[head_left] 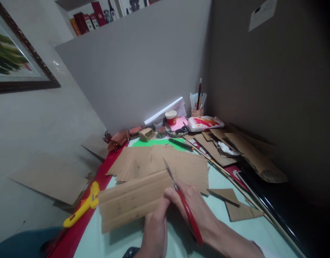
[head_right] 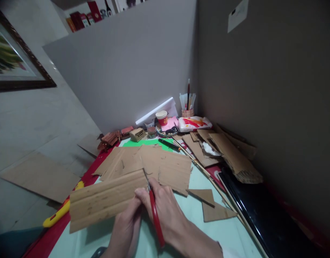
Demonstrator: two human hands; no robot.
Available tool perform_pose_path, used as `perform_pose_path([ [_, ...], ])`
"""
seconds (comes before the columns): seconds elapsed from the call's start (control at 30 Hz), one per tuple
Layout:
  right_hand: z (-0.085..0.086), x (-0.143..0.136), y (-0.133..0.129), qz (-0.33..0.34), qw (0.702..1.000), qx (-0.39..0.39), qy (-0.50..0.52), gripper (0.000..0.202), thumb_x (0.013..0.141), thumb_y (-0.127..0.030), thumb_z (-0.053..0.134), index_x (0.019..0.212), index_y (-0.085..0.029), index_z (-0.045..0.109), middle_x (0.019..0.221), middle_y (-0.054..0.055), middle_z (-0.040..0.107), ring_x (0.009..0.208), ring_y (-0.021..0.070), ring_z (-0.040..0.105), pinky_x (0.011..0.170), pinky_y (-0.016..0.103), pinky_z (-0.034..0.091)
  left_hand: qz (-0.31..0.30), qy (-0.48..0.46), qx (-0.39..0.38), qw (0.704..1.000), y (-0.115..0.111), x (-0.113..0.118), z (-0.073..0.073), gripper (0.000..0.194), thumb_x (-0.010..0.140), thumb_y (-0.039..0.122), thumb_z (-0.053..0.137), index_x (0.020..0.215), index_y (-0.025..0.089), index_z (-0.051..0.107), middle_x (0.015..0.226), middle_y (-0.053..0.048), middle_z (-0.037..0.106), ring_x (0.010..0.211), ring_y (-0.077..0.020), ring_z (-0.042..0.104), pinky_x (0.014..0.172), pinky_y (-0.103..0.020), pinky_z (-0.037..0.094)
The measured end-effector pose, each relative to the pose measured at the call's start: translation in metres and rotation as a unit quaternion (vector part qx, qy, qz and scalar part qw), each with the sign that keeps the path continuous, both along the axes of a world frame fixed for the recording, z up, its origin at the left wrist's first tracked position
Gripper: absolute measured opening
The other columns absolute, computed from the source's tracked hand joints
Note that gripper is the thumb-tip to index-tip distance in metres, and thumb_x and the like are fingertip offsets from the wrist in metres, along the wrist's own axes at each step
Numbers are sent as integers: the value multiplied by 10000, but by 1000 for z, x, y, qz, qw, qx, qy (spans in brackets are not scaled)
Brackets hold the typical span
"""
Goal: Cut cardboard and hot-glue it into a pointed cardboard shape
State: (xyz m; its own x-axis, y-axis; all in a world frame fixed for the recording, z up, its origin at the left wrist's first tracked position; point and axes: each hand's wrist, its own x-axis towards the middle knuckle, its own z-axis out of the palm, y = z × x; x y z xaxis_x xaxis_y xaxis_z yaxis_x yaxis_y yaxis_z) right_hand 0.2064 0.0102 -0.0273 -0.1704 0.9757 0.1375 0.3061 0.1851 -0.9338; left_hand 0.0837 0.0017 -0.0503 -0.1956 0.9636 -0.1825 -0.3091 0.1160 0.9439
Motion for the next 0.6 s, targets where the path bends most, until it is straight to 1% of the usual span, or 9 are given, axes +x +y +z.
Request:
perform_pose_path([
  [0.03,0,0,0,1,1000,-1,-2,309,1007,-451,428,809,-228,507,668,-2,567,618,191,534,619,305,375,-8,7,-7,1000,0,0,1,90,699,233,811,636,250,748,734,-28,743,994,-276,680,1035,-344,450],
  [0.1,-1,0,0,3,1000,-5,0,345,1010,-451,412,761,-227,493,653,8,569,603,192,542,600,304,381,-30,5,-25,999,-1,0,3,183,693,298,826,572,227,708,673,-15,681,814,-233,633,866,-309,498],
  [0.17,-1,-1,1,5,1000,-7,6,365,1013,-449,400,750,-221,508,668,25,602,630,200,581,610,307,404,-36,-15,-40,998,-1,-1,4,263,663,377,852,553,202,689,628,2,621,695,-185,553,713,-273,482],
  [0.23,0,-1,0,6,1000,-6,14,394,1018,-459,389,738,-216,524,690,38,631,650,199,601,621,306,421,-33,-26,-44,998,0,-2,3,312,625,413,880,550,181,684,599,19,587,644,-151,499,645,-246,449],
  [0.3,1,-2,0,10,1000,-4,25,431,1016,-484,392,713,-213,535,706,42,645,657,189,602,624,298,433,-31,-34,-46,998,0,-4,1,342,611,424,896,544,167,680,574,27,573,619,-131,482,617,-232,428],
  [0.37,0,-3,-1,11,999,-11,38,449,1000,-506,428,681,-210,536,679,33,635,634,172,599,607,279,442,-32,-47,-45,997,1,-4,0,345,607,415,907,550,159,683,560,33,569,598,-117,477,598,-225,419],
  [0.43,-3,-5,0,6,998,-40,57,440,995,-525,443,695,-213,523,610,1,595,520,146,571,505,248,429,-45,-66,-44,996,2,-3,3,321,608,393,909,578,150,701,560,30,581,587,-116,496,596,-230,438],
  [0.53,-6,-4,5,-13,990,-100,93,456,1012,-593,345,797,-225,505,545,-44,537,344,127,494,324,214,361,-76,-101,-45,991,6,-5,13,279,646,372,867,652,121,746,598,-24,650,627,-178,609,646,-296,532],
  [0.6,-4,1,12,-40,987,-110,109,482,1000,-648,294,877,-227,496,562,-52,529,331,128,483,293,211,354,-72,-118,-44,989,10,-11,21,221,669,316,825,688,104,768,656,-71,711,708,-235,691,716,-346,590],
])
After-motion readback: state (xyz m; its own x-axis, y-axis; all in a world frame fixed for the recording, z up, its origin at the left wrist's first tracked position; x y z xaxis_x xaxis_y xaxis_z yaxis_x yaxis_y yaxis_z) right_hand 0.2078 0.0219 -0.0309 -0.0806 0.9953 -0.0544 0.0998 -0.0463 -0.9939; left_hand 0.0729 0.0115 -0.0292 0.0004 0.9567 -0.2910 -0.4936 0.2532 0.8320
